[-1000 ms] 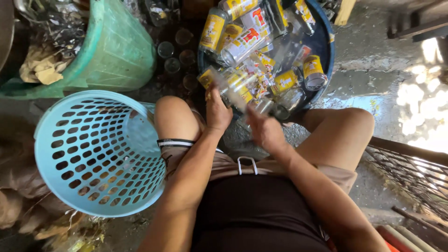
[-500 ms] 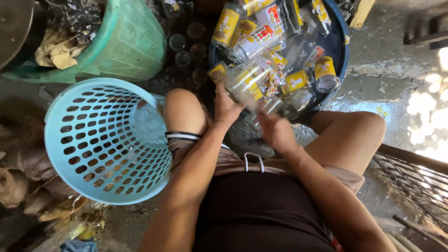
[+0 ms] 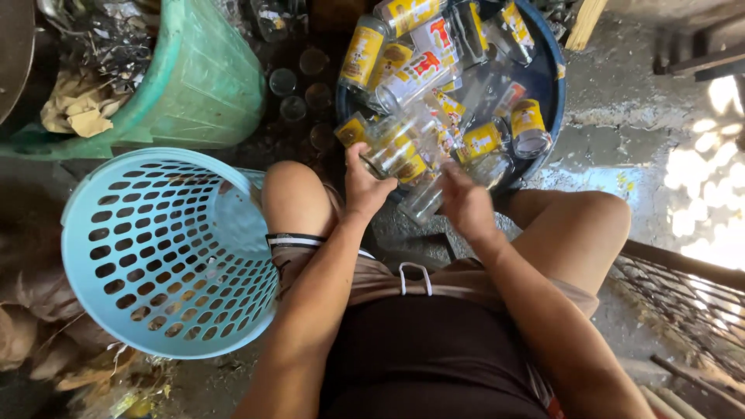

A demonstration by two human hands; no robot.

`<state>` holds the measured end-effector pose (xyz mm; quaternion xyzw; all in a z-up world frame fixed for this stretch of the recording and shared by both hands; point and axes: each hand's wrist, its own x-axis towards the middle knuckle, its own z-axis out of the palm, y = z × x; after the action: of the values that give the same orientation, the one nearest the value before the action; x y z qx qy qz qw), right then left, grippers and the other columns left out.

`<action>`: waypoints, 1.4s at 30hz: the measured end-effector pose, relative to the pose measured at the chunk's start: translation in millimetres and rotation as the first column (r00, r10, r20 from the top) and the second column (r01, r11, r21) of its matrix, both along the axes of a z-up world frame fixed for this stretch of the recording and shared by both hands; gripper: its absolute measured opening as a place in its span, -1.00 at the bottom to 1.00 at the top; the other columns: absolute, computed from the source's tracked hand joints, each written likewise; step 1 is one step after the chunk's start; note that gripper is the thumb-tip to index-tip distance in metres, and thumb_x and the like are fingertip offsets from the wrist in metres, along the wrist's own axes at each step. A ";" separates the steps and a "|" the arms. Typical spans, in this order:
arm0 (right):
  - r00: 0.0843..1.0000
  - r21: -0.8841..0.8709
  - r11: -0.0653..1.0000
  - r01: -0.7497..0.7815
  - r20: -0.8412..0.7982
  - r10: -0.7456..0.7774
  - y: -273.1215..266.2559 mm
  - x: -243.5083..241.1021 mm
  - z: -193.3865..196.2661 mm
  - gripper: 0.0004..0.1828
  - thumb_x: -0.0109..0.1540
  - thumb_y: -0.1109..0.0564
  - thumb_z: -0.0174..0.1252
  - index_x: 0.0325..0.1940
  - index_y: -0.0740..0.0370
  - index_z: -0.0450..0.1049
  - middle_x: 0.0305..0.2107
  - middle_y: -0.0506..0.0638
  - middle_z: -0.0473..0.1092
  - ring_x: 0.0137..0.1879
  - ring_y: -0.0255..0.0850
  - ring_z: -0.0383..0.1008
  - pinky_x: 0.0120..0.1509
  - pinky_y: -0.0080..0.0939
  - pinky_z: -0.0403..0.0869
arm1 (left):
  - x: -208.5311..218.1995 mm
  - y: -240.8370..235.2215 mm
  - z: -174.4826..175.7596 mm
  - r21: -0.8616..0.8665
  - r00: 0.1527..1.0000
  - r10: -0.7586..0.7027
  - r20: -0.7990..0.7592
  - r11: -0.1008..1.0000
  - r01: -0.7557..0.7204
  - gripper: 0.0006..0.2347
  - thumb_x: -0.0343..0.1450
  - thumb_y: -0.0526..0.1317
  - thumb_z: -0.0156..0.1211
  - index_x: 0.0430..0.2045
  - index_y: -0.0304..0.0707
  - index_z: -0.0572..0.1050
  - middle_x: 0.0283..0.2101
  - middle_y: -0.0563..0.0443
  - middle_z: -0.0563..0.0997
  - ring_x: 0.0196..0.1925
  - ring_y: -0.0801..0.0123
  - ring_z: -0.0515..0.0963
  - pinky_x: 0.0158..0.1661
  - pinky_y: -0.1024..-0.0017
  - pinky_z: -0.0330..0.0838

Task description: The person sits on the floor and uses a knife to scrape labels off glass jars submerged in a blue basin of water. The person picks up jars one at a time, scrapes the label area, and returns them to the basin.

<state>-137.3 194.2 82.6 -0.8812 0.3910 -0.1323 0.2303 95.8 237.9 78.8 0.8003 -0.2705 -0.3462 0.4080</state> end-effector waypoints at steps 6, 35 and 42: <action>0.995 0.042 0.994 0.103 -0.019 -0.102 3.5 10.2 37.0 -0.53 0.34 -0.26 0.13 0.31 -0.21 0.50 -0.36 0.07 0.58 -0.29 0.15 0.61 -0.28 0.13 0.55 | -6.9 -0.7 26.0 -0.067 0.968 -0.051 0.245 0.995 0.070 -0.28 0.03 -0.30 0.31 0.17 0.01 0.25 -0.01 -0.29 0.56 0.08 -0.22 0.59 0.08 -0.02 0.48; 0.994 0.382 0.918 0.106 -0.040 -0.098 -41.3 31.3 76.9 -0.59 0.34 -0.07 0.01 0.26 -0.12 0.51 -0.42 0.42 0.51 -0.18 0.40 0.54 -0.05 0.44 0.48 | 9.2 5.8 -17.9 -0.198 0.498 -0.239 0.834 0.712 0.674 -0.47 0.22 -0.45 0.29 0.14 -0.13 0.44 0.26 -0.32 0.32 0.22 -0.32 0.37 0.19 -0.10 0.31; 0.387 0.881 0.213 0.422 0.037 -0.921 -87.1 -37.5 -48.7 -0.74 0.37 -0.01 0.15 -0.15 0.24 0.54 -0.61 0.31 0.43 -0.66 0.02 0.46 -0.70 0.08 0.45 | -22.8 -67.8 13.0 -0.092 0.455 -0.403 0.794 0.661 0.745 -0.29 0.02 -0.46 0.41 0.14 -0.16 0.41 0.23 -0.30 0.34 0.19 -0.27 0.42 0.16 -0.08 0.36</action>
<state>-174.7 107.1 33.9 -0.3157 0.6797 -0.3009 0.5897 73.0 170.1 91.8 0.6103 -0.7364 -0.0564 0.2865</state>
